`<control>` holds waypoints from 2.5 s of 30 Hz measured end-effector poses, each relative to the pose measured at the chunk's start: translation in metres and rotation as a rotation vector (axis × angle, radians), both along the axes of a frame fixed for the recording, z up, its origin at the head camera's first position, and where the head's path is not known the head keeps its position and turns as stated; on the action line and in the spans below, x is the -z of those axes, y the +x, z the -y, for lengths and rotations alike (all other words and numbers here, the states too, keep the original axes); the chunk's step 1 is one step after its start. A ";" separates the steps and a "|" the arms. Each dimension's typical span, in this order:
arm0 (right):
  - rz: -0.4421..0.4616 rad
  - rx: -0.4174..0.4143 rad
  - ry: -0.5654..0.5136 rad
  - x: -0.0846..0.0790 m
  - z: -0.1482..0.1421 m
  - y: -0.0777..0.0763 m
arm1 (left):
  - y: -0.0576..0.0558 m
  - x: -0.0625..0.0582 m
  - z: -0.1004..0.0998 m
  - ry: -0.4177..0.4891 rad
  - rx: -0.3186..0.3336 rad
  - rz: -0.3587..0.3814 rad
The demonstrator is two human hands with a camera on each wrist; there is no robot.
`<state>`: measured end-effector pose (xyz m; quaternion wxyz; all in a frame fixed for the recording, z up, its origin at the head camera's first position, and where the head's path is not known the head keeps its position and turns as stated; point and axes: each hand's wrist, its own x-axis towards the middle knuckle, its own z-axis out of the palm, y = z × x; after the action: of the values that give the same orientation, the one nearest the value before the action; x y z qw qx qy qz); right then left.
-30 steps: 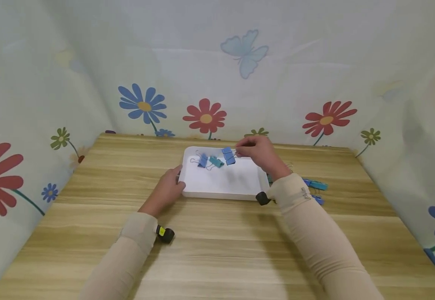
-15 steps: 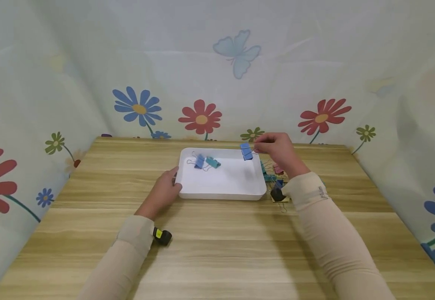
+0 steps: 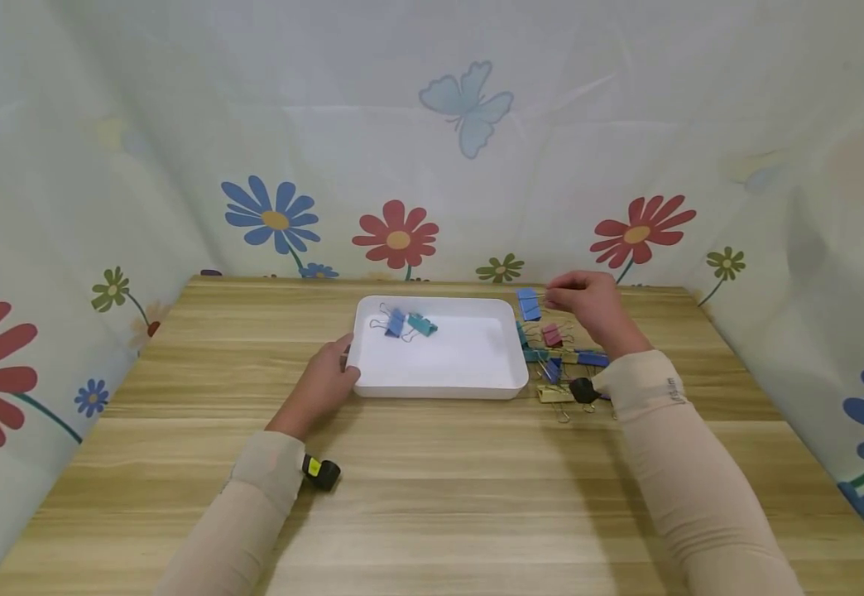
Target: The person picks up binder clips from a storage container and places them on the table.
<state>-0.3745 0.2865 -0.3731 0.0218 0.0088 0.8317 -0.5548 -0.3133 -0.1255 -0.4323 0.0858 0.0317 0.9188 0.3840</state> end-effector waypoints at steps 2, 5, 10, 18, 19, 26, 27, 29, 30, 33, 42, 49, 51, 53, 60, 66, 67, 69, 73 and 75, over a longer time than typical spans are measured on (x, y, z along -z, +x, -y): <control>0.002 0.008 -0.006 0.002 -0.007 0.000 | 0.000 -0.001 0.000 -0.001 -0.001 0.001; -0.001 0.021 -0.021 0.005 -0.018 0.002 | 0.001 -0.003 -0.001 0.001 -0.005 0.005; 0.001 0.059 -0.030 0.012 -0.036 0.001 | 0.003 -0.004 -0.002 0.003 -0.007 0.002; -0.010 0.116 -0.031 0.018 -0.057 0.002 | 0.002 -0.001 0.000 -0.003 -0.004 -0.001; -0.010 0.123 -0.024 0.019 -0.059 0.002 | 0.002 -0.001 0.000 -0.003 -0.005 -0.001; -0.010 0.169 0.044 0.028 -0.073 0.002 | 0.002 -0.001 -0.001 -0.003 -0.012 0.008; -0.010 0.175 0.049 0.029 -0.074 0.002 | 0.003 -0.001 -0.001 -0.001 -0.012 0.007; -0.007 0.181 0.051 0.031 -0.076 0.003 | 0.003 -0.001 0.000 0.005 -0.014 0.008; -0.004 0.184 0.055 0.032 -0.077 0.003 | 0.003 -0.002 0.000 0.007 -0.013 0.006; 0.015 0.190 0.073 0.034 -0.080 0.004 | 0.003 -0.002 0.000 0.006 -0.013 0.004; 0.087 0.176 0.156 0.048 -0.085 -0.001 | 0.003 -0.001 0.000 0.007 -0.009 -0.008; 0.091 0.175 0.182 0.055 -0.084 -0.005 | 0.002 0.001 0.000 -0.001 -0.002 -0.025; 0.091 0.174 0.191 0.055 -0.083 -0.005 | 0.001 0.001 0.000 0.007 -0.006 -0.025; 0.098 0.183 0.194 0.055 -0.083 -0.006 | 0.001 0.001 0.000 0.013 -0.010 -0.023; 0.124 0.181 0.236 0.054 -0.079 -0.007 | 0.002 -0.001 0.001 0.023 -0.006 -0.021; 0.114 0.174 0.249 0.055 -0.078 -0.008 | 0.003 -0.002 0.000 0.018 -0.010 -0.019; 0.117 0.177 0.250 0.056 -0.078 -0.008 | 0.003 -0.002 0.000 0.017 -0.010 -0.020; 0.120 0.189 0.248 0.057 -0.077 -0.009 | 0.003 -0.002 0.000 0.015 -0.007 -0.024; 0.124 0.198 0.249 0.058 -0.076 -0.009 | 0.003 -0.001 0.000 0.015 -0.007 -0.026; 0.125 0.196 0.254 0.058 -0.076 -0.007 | 0.003 0.000 0.000 0.016 -0.007 -0.027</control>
<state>-0.3819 0.3623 -0.4309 0.0179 0.1269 0.8872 -0.4432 -0.3105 -0.1253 -0.4324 0.0720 0.0345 0.9168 0.3914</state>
